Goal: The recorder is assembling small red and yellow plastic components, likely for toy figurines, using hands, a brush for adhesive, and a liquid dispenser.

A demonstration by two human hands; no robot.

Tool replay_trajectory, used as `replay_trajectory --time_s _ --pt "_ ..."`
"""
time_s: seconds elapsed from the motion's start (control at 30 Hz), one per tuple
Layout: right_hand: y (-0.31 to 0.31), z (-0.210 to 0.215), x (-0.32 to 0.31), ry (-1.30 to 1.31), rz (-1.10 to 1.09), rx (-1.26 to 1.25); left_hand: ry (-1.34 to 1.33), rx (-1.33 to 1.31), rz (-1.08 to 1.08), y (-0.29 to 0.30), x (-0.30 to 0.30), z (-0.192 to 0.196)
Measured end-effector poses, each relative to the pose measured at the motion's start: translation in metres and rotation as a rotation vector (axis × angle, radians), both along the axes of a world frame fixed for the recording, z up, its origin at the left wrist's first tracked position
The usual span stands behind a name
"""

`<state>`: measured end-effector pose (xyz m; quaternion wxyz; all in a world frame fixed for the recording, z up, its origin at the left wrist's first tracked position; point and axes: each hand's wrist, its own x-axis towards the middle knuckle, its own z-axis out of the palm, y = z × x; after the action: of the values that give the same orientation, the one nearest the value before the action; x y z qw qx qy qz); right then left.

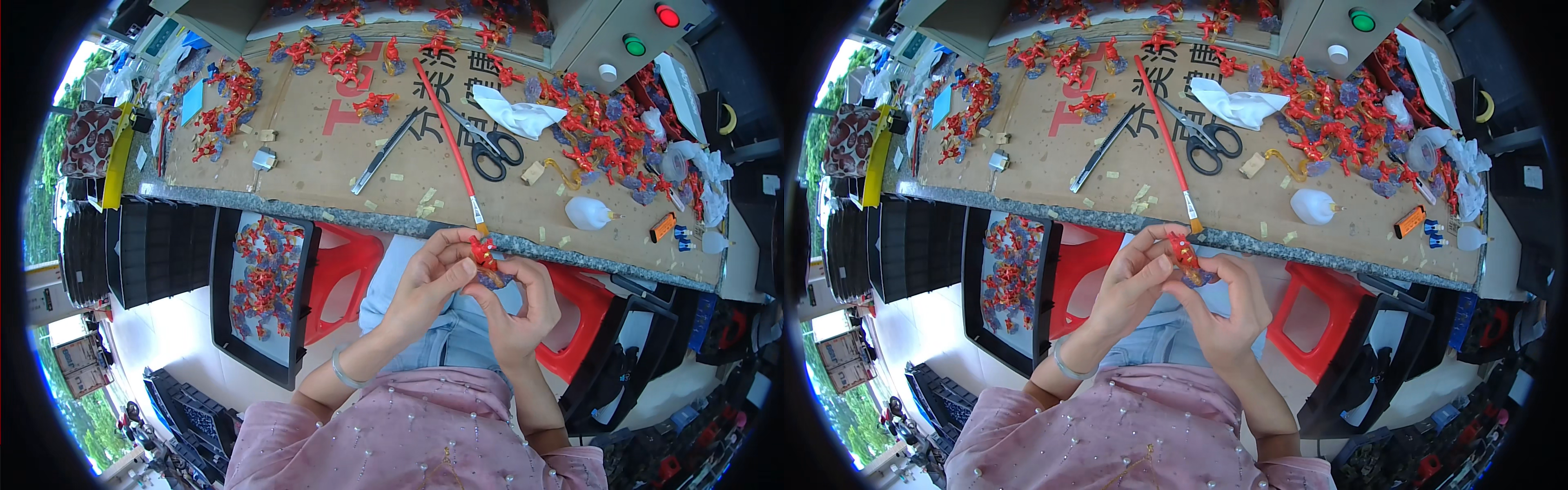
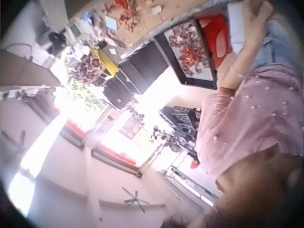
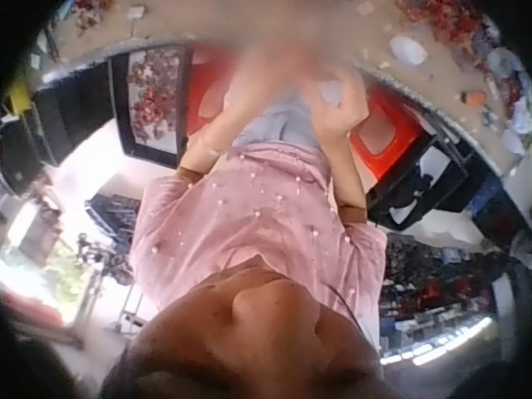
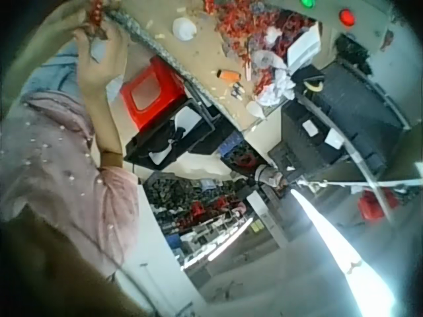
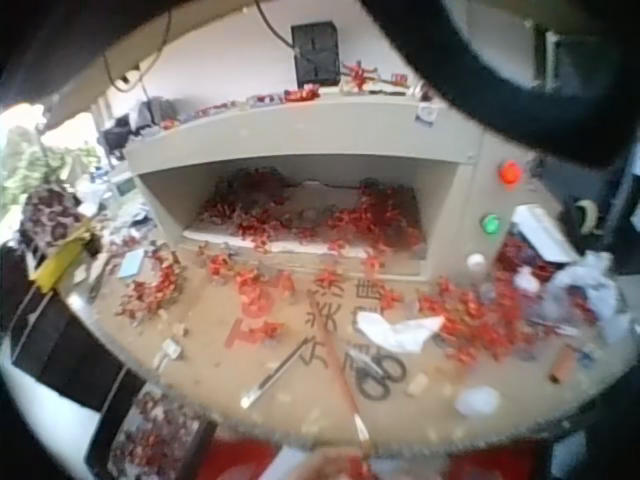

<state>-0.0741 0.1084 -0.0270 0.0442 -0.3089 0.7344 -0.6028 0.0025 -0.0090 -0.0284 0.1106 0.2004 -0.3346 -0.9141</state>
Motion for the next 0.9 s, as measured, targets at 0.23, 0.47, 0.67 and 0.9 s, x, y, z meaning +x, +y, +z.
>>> replay_trajectory --time_s 0.23,0.47,0.67,0.9 --pt "-0.002 0.004 0.004 0.314 -0.074 0.072 -0.091 0.086 -0.057 0.0 0.003 0.017" --pt "0.007 0.006 -0.004 0.028 0.12 0.1 -0.116 -0.013 0.068 -0.003 0.003 0.009" --pt "0.03 -0.009 -0.018 -0.028 -0.206 -0.112 -0.08 0.013 0.097 -0.004 0.007 0.005" --pt "0.025 -0.021 -0.071 0.095 -0.483 0.029 -0.014 -0.024 0.069 -0.002 0.005 0.007"
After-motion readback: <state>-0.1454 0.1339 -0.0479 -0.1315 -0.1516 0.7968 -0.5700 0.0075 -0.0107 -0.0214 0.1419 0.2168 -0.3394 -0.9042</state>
